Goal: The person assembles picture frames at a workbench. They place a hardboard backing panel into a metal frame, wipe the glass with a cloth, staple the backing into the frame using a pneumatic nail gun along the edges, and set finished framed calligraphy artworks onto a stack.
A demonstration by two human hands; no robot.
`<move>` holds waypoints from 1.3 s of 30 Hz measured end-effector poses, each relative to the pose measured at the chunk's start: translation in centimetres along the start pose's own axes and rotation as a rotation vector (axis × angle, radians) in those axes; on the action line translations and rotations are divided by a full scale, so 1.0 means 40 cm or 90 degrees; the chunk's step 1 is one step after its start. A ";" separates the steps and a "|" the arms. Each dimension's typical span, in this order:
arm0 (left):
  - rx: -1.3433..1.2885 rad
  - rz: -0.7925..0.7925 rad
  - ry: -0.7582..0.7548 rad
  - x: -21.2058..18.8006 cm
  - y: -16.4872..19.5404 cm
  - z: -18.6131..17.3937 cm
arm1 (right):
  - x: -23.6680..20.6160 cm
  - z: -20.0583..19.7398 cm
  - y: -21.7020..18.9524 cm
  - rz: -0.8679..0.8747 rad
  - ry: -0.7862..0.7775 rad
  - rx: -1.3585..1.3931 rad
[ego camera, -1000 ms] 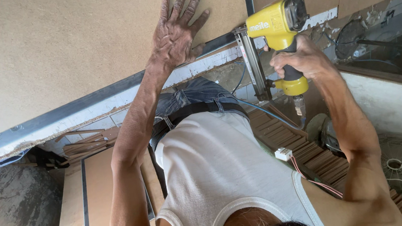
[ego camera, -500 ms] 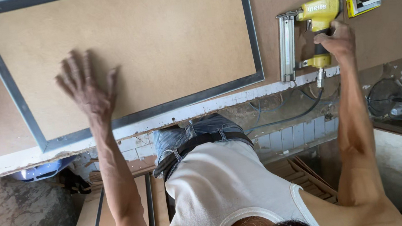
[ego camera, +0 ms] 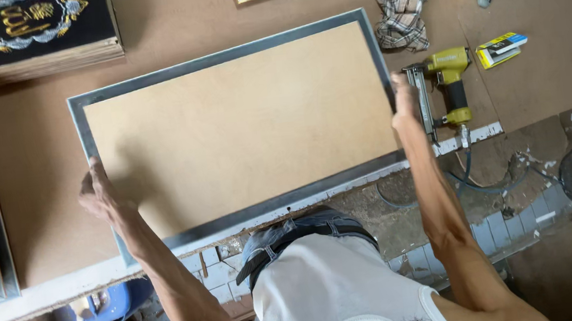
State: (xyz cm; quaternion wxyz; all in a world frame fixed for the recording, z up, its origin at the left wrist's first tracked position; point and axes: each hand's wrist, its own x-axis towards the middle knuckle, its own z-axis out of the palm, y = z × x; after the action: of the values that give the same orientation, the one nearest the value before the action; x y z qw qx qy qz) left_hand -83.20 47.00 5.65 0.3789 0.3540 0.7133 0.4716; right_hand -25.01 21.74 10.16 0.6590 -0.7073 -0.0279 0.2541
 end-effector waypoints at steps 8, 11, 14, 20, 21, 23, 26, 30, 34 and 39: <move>-0.327 -0.032 -0.151 -0.442 0.305 -0.157 | -0.071 -0.397 -0.210 -0.300 -0.022 0.327; -0.371 -0.523 -0.246 -0.540 0.265 -0.181 | -0.090 -0.456 -0.175 -0.204 -0.028 0.259; -0.453 -0.445 -0.225 -0.478 0.181 -0.100 | -0.091 -0.459 -0.085 -0.029 -0.053 0.167; -0.391 -0.369 -0.245 -0.416 0.294 0.070 | -0.129 -0.419 0.132 0.238 -0.168 0.133; -0.395 -0.297 -0.311 -0.435 0.319 0.087 | -0.130 -0.395 0.173 0.258 -0.181 0.155; -0.387 -0.206 -0.382 -0.486 0.367 0.138 | -0.109 -0.325 0.236 0.260 -0.200 0.224; -0.378 -0.125 -0.423 -0.504 0.368 0.293 | -0.056 -0.171 0.292 0.158 -0.181 0.414; -0.381 0.008 -0.486 -0.405 0.319 0.667 | 0.085 0.065 0.241 0.207 -0.142 0.498; -0.376 0.025 -0.537 -0.331 0.327 0.912 | 0.268 0.374 0.064 0.170 -0.261 0.607; -0.439 0.019 -0.656 -0.142 0.452 1.161 | 0.413 0.626 -0.084 0.119 -0.238 0.622</move>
State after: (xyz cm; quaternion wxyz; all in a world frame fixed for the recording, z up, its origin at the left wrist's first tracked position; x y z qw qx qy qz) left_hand -37.29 66.38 11.38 0.7605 0.4034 0.2400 0.4487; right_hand -19.57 51.37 7.97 0.8702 -0.2596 0.0395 0.4168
